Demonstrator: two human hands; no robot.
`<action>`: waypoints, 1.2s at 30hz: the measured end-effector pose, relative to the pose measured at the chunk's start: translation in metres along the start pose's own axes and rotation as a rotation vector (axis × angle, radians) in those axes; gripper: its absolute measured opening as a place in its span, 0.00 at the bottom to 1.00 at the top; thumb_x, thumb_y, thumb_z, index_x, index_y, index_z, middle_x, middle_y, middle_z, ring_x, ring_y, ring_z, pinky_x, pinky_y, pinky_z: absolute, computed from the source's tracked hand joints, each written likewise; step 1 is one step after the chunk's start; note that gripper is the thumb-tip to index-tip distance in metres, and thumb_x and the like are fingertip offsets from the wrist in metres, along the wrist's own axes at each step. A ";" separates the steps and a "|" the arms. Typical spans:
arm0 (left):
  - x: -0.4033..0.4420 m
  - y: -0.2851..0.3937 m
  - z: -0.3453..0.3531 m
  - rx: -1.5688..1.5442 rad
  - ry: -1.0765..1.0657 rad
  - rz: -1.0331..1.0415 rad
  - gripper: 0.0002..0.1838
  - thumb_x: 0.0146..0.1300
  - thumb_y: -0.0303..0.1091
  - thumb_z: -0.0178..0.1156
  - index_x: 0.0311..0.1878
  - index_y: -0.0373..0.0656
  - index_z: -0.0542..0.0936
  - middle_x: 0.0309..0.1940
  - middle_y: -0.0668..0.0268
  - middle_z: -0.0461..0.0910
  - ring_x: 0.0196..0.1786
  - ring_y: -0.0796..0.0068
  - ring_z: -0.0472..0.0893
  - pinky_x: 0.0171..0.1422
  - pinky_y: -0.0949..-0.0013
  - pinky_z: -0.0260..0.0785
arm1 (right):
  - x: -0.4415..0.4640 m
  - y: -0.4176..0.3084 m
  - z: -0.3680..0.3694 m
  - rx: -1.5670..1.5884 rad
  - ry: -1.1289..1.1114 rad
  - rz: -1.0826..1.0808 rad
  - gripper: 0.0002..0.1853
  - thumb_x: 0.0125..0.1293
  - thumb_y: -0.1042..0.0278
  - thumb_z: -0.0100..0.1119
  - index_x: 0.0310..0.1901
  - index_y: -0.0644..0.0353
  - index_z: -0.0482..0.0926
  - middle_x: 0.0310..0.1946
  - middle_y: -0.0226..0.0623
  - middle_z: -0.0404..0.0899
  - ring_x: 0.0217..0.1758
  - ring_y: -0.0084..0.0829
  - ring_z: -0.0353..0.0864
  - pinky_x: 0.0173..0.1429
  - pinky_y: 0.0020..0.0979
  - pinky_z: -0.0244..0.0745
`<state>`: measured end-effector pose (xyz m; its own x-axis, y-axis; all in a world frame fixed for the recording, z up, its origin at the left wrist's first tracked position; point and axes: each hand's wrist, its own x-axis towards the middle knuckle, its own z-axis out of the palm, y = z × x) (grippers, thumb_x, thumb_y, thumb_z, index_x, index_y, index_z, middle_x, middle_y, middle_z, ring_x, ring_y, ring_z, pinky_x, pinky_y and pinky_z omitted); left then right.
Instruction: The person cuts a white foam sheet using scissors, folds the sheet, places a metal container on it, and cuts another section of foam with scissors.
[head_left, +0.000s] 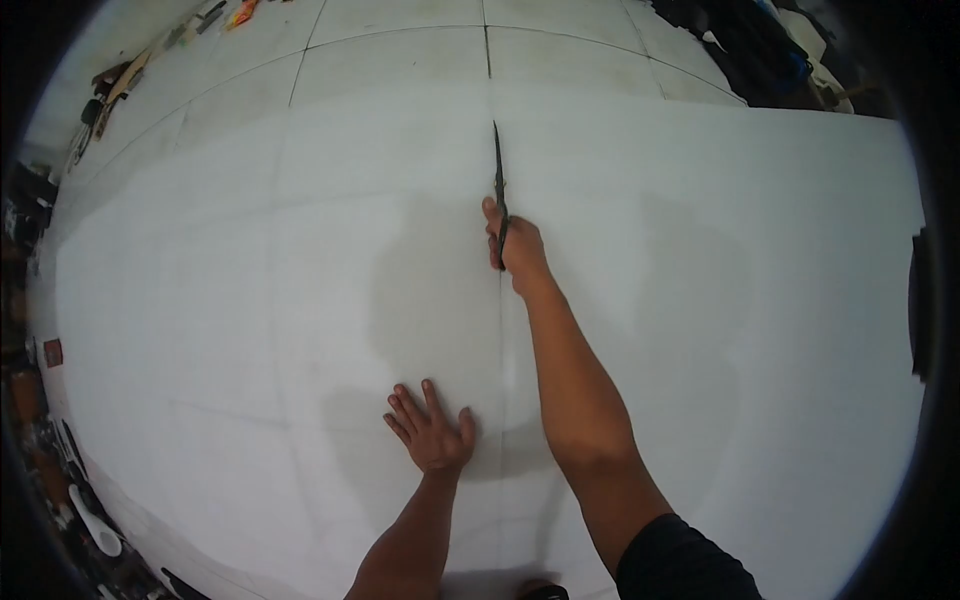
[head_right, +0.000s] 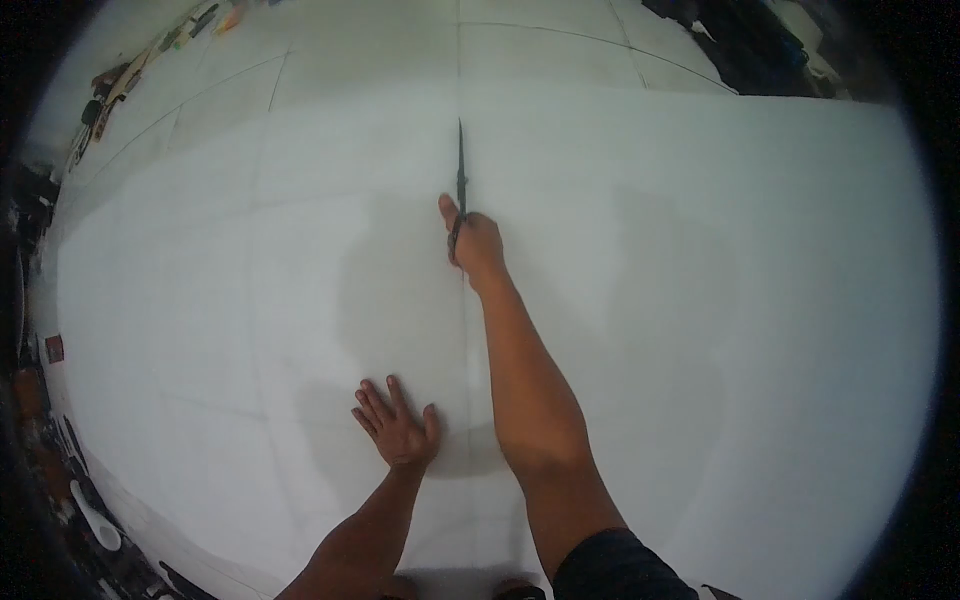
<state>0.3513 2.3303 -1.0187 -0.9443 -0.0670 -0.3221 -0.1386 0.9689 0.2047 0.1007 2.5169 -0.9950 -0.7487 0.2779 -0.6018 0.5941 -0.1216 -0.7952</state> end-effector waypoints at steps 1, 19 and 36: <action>-0.011 0.000 0.003 0.007 0.004 0.006 0.44 0.62 0.54 0.53 0.76 0.42 0.53 0.76 0.38 0.39 0.79 0.39 0.37 0.78 0.38 0.26 | 0.000 -0.002 -0.005 0.048 -0.003 0.000 0.30 0.61 0.35 0.63 0.25 0.58 0.71 0.15 0.27 0.65 0.15 0.23 0.63 0.20 0.27 0.60; -0.012 -0.001 0.007 -0.024 0.071 0.053 0.43 0.63 0.54 0.52 0.76 0.43 0.53 0.76 0.39 0.40 0.78 0.37 0.39 0.77 0.35 0.29 | 0.108 -0.052 0.001 -0.046 -0.051 -0.090 0.27 0.61 0.38 0.66 0.23 0.55 0.71 0.18 0.27 0.67 0.18 0.22 0.65 0.23 0.27 0.64; -0.012 0.004 0.012 -0.026 0.275 0.122 0.41 0.67 0.54 0.50 0.77 0.44 0.52 0.76 0.41 0.42 0.78 0.40 0.43 0.78 0.37 0.32 | -0.366 0.197 -0.153 -0.385 0.109 -0.152 0.17 0.66 0.64 0.65 0.50 0.63 0.73 0.37 0.39 0.80 0.41 0.31 0.81 0.47 0.33 0.76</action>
<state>0.3660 2.3377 -1.0248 -0.9994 -0.0163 -0.0320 -0.0238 0.9676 0.2512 0.5364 2.5366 -0.9199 -0.8129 0.3669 -0.4524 0.5616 0.2877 -0.7758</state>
